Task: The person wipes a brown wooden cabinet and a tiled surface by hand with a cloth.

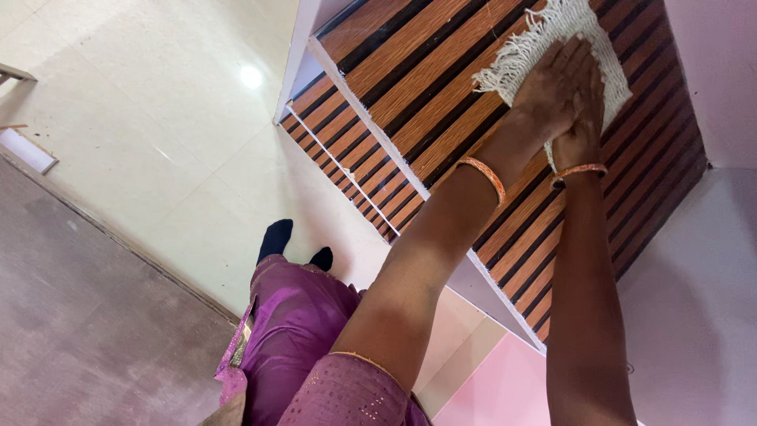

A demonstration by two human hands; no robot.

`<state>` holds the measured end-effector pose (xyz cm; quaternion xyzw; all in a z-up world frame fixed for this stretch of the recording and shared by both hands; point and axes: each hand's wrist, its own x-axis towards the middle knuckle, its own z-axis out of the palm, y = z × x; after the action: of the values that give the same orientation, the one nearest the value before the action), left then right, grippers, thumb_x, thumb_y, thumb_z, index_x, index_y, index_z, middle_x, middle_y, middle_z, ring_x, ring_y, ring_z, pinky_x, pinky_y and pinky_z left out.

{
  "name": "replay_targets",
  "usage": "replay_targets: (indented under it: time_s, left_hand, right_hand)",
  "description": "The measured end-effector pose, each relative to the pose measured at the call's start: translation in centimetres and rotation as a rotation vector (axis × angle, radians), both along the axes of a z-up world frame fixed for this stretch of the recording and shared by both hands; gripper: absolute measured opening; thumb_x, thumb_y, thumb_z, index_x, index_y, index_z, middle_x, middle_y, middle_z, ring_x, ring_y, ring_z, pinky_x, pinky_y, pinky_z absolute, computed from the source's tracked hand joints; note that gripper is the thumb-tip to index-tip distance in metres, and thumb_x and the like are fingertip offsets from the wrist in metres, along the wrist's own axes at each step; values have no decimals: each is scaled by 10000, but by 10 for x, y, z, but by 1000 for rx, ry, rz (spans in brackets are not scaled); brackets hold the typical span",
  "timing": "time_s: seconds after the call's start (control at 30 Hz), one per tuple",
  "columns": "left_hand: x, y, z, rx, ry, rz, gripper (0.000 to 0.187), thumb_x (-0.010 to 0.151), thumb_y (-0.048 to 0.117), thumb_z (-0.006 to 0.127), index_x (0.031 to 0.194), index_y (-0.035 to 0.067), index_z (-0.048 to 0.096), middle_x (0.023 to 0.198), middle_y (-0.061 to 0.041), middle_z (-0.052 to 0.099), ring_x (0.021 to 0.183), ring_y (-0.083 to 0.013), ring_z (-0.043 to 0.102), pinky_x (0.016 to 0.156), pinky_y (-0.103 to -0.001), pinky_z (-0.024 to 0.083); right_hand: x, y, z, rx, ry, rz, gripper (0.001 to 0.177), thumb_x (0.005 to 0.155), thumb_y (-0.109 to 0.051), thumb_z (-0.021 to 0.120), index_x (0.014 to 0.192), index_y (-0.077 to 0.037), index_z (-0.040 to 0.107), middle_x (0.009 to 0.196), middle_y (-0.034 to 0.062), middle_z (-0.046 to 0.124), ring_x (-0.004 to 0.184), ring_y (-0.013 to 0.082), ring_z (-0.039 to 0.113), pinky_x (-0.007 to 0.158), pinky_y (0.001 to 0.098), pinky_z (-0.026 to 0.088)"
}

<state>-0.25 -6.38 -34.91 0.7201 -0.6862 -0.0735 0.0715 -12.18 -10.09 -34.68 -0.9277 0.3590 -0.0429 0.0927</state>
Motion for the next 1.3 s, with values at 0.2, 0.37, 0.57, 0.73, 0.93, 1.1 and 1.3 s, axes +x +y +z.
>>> replay_targets:
  time_s: [0.2, 0.37, 0.57, 0.73, 0.93, 1.1, 1.3]
  left_hand:
    - [-19, 29, 12, 43, -33, -116, 661, 1091, 424, 173, 1650, 71, 160, 1741, -102, 79, 1593, -283, 47, 1290, -445, 53]
    - [-33, 44, 9, 35, 6, -105, 672, 1075, 445, 99, 1650, 96, 108, 1726, -81, 46, 1585, -244, 16, 1289, -422, 44]
    - [-40, 70, 0, 43, 21, -104, 673, 1081, 429, 122, 1639, 53, 135, 1718, -113, 55, 1579, -261, 23, 1287, -423, 50]
    - [-22, 88, 19, -10, 35, -86, 603, 1084, 341, 251, 1608, 46, 286, 1703, -139, 176, 1575, -275, 135, 1278, -451, 140]
    - [-3, 97, 28, 70, -89, -220, 635, 989, 283, 444, 1575, 67, 333, 1702, -168, 159, 1579, -318, 117, 1283, -499, 65]
    - [-18, 72, -4, -56, 125, -82, 612, 1057, 312, 322, 1598, 32, 268, 1690, -158, 113, 1572, -274, 79, 1292, -450, 22]
    - [8, 87, 12, -10, 92, -14, 624, 1077, 298, 347, 1618, 17, 217, 1708, -173, 48, 1579, -288, -6, 1290, -469, -4]
  right_hand:
    - [-20, 24, 7, 16, 51, -70, 611, 1176, -394, 302, 1677, -63, 189, 1757, 159, 123, 1636, 327, 82, 1349, 455, 67]
    - [-27, 63, 18, 68, 66, -161, 688, 1129, -444, 384, 1664, -65, 178, 1739, 164, 119, 1610, 341, 72, 1315, 455, 61]
    - [-48, 68, -3, 13, -11, -20, 602, 1149, -321, 382, 1674, -72, 226, 1761, 145, 201, 1645, 315, 153, 1356, 467, 119]
    - [-60, 69, -7, 379, -409, -108, 507, 1131, -207, 357, 1617, -65, 342, 1692, 143, 343, 1601, 285, 307, 1349, 388, 270]
    - [-34, 74, -12, 50, -214, -151, 612, 1114, -262, 456, 1640, -55, 221, 1697, 172, 244, 1570, 305, 238, 1292, 453, 237]
    - [-33, 77, -17, -104, 37, -255, 593, 1152, -326, 437, 1670, -111, 244, 1746, 124, 190, 1621, 290, 137, 1320, 538, 117]
    - [-3, 73, 1, -108, 156, -181, 588, 1147, -327, 411, 1681, -156, 235, 1754, 86, 122, 1606, 275, 25, 1320, 523, 61]
